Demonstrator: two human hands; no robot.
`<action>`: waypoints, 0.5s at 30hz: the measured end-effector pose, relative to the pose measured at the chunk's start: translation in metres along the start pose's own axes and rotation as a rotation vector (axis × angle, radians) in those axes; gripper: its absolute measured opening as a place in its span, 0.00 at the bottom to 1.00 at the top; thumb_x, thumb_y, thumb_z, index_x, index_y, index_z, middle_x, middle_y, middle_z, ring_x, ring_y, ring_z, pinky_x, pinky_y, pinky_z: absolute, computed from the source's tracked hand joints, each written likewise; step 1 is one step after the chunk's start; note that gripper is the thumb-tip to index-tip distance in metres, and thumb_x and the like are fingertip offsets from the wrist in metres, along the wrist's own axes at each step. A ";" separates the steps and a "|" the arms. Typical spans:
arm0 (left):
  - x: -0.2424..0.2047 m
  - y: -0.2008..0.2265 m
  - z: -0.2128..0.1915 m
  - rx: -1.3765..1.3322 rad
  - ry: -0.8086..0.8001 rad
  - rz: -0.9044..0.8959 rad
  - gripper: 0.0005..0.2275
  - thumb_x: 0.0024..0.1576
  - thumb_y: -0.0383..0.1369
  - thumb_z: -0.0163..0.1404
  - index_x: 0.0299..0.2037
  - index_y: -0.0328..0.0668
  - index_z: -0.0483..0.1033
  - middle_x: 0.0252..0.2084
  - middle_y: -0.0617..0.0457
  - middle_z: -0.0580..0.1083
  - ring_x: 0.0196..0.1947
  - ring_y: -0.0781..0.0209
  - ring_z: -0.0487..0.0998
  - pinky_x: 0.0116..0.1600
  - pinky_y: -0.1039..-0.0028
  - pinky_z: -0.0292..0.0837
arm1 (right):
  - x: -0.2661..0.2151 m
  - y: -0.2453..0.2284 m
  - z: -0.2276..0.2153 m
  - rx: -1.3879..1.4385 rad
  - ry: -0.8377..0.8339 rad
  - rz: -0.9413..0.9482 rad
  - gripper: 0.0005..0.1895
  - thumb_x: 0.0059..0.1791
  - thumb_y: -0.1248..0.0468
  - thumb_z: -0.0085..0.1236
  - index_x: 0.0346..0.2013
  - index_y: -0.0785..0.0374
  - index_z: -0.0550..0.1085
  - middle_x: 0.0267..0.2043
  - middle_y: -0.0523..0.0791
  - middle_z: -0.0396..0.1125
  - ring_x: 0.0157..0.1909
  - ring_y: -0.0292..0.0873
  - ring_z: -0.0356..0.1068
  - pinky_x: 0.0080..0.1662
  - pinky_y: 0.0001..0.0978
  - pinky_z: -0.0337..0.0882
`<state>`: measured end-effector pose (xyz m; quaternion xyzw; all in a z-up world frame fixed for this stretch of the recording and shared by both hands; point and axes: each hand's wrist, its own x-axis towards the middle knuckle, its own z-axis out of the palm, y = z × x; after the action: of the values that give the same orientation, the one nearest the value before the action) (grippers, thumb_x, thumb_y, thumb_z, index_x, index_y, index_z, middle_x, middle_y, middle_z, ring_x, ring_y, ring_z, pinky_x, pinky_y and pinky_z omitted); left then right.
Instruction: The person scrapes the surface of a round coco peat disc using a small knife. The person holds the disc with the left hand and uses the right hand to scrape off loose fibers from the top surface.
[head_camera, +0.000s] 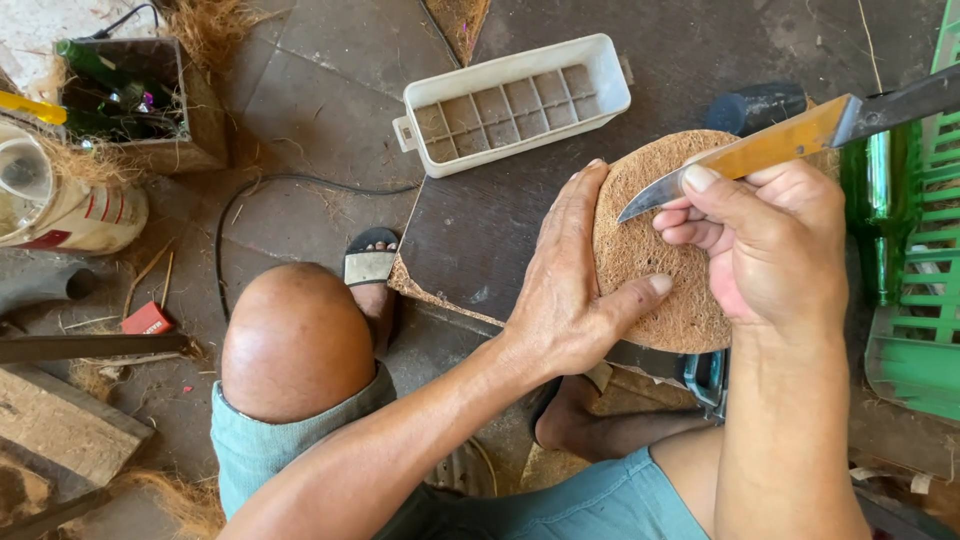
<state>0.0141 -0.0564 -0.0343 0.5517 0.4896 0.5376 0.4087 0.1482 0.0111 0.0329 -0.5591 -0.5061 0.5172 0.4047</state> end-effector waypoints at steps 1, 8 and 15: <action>0.001 0.000 0.000 0.001 0.000 0.002 0.42 0.51 0.48 0.48 0.69 0.28 0.44 0.73 0.30 0.51 0.74 0.36 0.51 0.74 0.52 0.47 | 0.000 0.000 0.000 0.001 0.000 -0.002 0.08 0.48 0.65 0.60 0.30 0.70 0.75 0.25 0.51 0.70 0.24 0.40 0.72 0.30 0.21 0.75; 0.004 -0.001 0.000 -0.013 -0.014 -0.034 0.42 0.50 0.45 0.51 0.70 0.29 0.44 0.73 0.32 0.51 0.74 0.39 0.51 0.74 0.55 0.47 | 0.000 -0.001 0.000 0.014 -0.002 -0.007 0.07 0.49 0.66 0.59 0.32 0.68 0.75 0.25 0.49 0.70 0.26 0.39 0.73 0.31 0.20 0.75; -0.003 0.019 0.004 0.031 0.085 -0.189 0.51 0.43 0.58 0.47 0.70 0.29 0.40 0.74 0.33 0.48 0.73 0.37 0.49 0.71 0.51 0.42 | -0.011 -0.007 -0.008 -0.050 0.028 -0.115 0.08 0.50 0.65 0.58 0.38 0.68 0.74 0.29 0.49 0.70 0.26 0.40 0.73 0.31 0.22 0.77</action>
<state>0.0201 -0.0627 -0.0164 0.4859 0.5645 0.5121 0.4277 0.1554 0.0016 0.0424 -0.5462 -0.5446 0.4723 0.4266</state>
